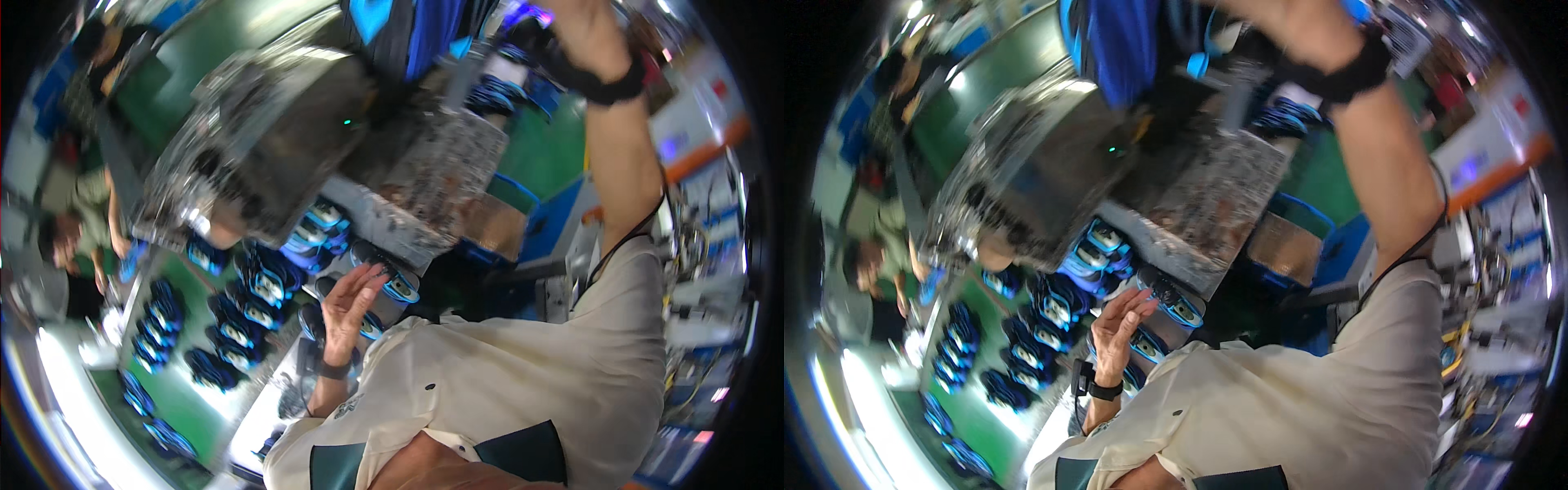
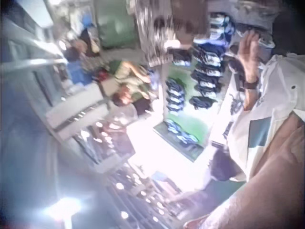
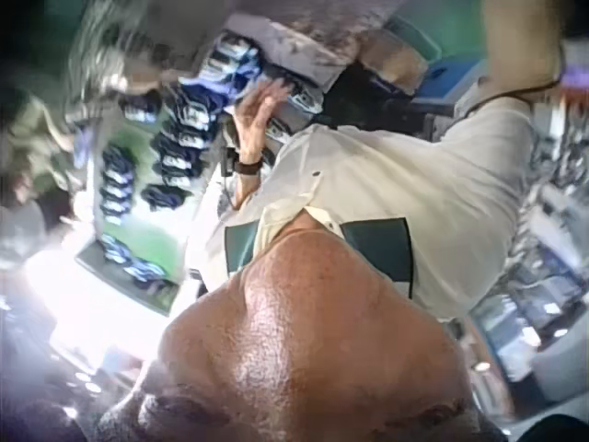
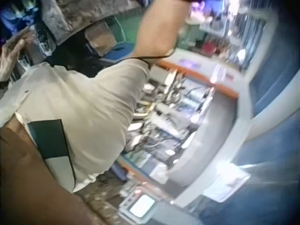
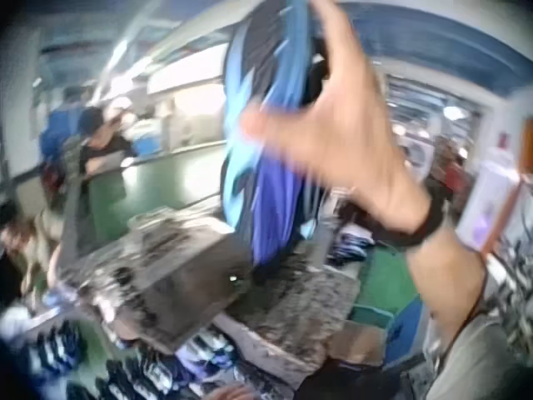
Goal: Operating industrial machinery to process and press components of sneakers in a factory setting.
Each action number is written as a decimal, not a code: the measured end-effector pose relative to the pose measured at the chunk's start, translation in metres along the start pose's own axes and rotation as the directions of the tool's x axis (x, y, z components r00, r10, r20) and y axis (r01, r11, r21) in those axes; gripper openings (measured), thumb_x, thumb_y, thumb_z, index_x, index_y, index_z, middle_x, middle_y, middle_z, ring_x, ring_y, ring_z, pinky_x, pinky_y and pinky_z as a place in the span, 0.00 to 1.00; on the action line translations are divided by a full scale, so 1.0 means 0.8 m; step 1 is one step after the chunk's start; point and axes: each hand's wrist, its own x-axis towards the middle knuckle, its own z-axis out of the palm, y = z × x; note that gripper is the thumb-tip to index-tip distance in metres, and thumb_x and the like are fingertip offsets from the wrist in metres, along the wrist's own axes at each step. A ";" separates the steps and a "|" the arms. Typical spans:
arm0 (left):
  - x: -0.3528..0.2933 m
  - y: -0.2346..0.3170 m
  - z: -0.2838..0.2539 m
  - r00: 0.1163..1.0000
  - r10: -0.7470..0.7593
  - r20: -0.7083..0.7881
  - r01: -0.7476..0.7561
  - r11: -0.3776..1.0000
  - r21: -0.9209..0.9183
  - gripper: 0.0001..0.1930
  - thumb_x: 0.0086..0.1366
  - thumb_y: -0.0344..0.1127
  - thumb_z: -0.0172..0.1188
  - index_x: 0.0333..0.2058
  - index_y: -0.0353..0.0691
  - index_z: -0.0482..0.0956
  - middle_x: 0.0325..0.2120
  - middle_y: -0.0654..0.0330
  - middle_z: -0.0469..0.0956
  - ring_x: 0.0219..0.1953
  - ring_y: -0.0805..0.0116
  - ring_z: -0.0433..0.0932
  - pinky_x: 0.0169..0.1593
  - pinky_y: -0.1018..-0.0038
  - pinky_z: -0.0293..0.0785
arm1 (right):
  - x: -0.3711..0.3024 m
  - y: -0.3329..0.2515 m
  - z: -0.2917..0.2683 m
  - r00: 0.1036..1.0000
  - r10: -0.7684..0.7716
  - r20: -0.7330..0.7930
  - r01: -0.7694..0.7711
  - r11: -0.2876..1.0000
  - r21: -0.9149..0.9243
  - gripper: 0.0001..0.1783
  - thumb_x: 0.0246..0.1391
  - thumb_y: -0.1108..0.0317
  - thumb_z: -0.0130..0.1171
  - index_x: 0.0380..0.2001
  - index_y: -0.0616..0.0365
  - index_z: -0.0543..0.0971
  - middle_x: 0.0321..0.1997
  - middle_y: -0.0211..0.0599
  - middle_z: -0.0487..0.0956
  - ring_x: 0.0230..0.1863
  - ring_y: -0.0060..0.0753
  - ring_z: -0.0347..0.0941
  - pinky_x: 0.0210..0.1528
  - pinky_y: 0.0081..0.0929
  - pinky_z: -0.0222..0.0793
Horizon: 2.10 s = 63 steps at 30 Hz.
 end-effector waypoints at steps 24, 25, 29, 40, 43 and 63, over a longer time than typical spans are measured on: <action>-0.173 -0.425 0.791 0.194 -0.516 0.835 0.235 0.850 0.471 0.33 0.66 0.34 0.62 0.65 0.31 0.61 0.55 0.58 0.73 0.51 0.71 0.75 0.56 0.74 0.70 | -0.875 -0.295 -0.590 -0.395 0.478 -0.784 -0.750 0.326 0.576 0.30 0.45 0.70 0.71 0.53 0.62 0.75 0.44 0.33 0.80 0.41 0.23 0.74 0.48 0.21 0.70; -0.178 -0.450 0.818 0.076 -0.575 0.814 0.284 0.795 0.535 0.33 0.66 0.39 0.62 0.65 0.32 0.62 0.55 0.58 0.73 0.49 0.72 0.75 0.55 0.74 0.71 | -0.896 -0.307 -0.608 -0.431 0.460 -0.777 -0.706 0.365 0.607 0.30 0.44 0.70 0.70 0.53 0.62 0.74 0.43 0.33 0.80 0.41 0.23 0.75 0.48 0.21 0.71; -0.164 -0.587 0.945 0.062 -0.658 0.750 0.121 0.751 0.649 0.27 0.64 0.54 0.63 0.51 0.36 0.77 0.40 0.63 0.78 0.38 0.75 0.77 0.41 0.77 0.74 | -0.949 -0.353 -0.657 -0.408 0.205 -0.890 -0.813 0.361 0.456 0.34 0.42 0.73 0.72 0.55 0.63 0.73 0.45 0.34 0.79 0.43 0.24 0.75 0.50 0.23 0.71; -0.082 -0.860 1.116 0.397 -0.178 0.901 -0.633 0.657 0.409 0.23 0.48 0.39 0.71 0.39 0.32 0.75 0.28 0.46 0.81 0.36 0.45 0.81 0.45 0.57 0.75 | -0.972 -0.298 -0.779 -0.210 -0.092 -0.973 -0.960 -0.166 0.223 0.27 0.43 0.74 0.69 0.50 0.65 0.76 0.42 0.35 0.80 0.40 0.22 0.75 0.46 0.21 0.72; -0.074 -0.810 1.088 0.303 -0.716 0.629 0.312 0.698 0.645 0.13 0.55 0.32 0.67 0.36 0.31 0.77 0.31 0.58 0.82 0.31 0.65 0.82 0.37 0.70 0.81 | -0.998 -0.269 -0.878 -0.230 0.084 -0.970 -0.924 -0.330 0.191 0.24 0.42 0.69 0.69 0.46 0.64 0.80 0.34 0.30 0.82 0.33 0.20 0.75 0.40 0.20 0.72; -0.016 -0.310 0.600 0.948 -0.316 0.030 0.254 0.814 0.522 0.13 0.60 0.35 0.63 0.43 0.42 0.77 0.32 0.72 0.77 0.32 0.82 0.76 0.25 0.83 0.63 | -1.219 0.024 -0.843 -0.187 0.419 -0.889 -0.541 -0.799 -0.263 0.36 0.47 0.51 0.63 0.50 0.71 0.69 0.38 0.53 0.82 0.40 0.56 0.81 0.42 0.50 0.77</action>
